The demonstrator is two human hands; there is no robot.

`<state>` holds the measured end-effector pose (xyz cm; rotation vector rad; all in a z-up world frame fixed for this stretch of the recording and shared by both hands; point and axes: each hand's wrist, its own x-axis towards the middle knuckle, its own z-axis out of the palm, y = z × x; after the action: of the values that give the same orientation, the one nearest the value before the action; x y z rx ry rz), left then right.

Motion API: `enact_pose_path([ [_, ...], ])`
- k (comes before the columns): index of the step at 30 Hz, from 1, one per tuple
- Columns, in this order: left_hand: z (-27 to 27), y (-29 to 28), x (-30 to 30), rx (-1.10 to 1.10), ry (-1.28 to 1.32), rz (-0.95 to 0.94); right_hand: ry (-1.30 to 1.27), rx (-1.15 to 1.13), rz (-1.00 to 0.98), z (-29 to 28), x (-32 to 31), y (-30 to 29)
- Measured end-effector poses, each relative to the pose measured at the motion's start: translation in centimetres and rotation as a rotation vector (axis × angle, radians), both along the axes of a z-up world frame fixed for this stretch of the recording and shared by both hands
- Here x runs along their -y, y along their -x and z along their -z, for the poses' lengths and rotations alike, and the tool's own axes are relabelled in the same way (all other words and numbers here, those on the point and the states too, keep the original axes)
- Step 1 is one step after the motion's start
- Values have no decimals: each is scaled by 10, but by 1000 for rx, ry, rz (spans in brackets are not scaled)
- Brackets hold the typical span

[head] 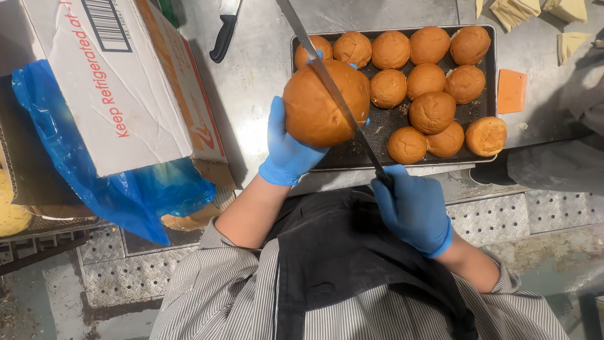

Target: Cutting burger buns on a tray using a bread knife.

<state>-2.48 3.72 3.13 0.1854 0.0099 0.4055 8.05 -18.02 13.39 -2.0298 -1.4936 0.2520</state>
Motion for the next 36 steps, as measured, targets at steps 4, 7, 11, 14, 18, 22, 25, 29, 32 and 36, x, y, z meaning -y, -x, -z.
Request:
enact_pose_path([
  [4, 19, 2, 10, 3, -39, 6, 34, -17, -9, 5, 1, -1],
  [7, 9, -2, 21, -112, -73, 29, 75, -67, 57, 6, -2, 0],
  [11, -6, -3, 10, -36, 26, -21, 66, -77, 0, 13, 1, 0],
  [14, 5, 0, 14, -45, 45, -18, 101, -87, -5, 18, 5, 2],
  [18, 16, -8, 53, -69, -59, 19, 28, -46, 23, 23, -3, 0],
  [22, 2, -5, 19, 25, 67, 1, 105, -135, 29, 33, -3, 1],
  [25, -1, 9, 26, -21, 156, -79, 155, -63, 15, 37, 6, 8],
  [29, -21, 15, 39, -74, -262, -167, 205, -50, -7, 32, 3, 0],
  [32, 9, 17, 11, 19, -250, -112, 217, 49, -39, 13, -4, -12],
  [36, -8, 30, -2, 57, -375, -82, 77, 152, -119, -14, 13, -21],
])
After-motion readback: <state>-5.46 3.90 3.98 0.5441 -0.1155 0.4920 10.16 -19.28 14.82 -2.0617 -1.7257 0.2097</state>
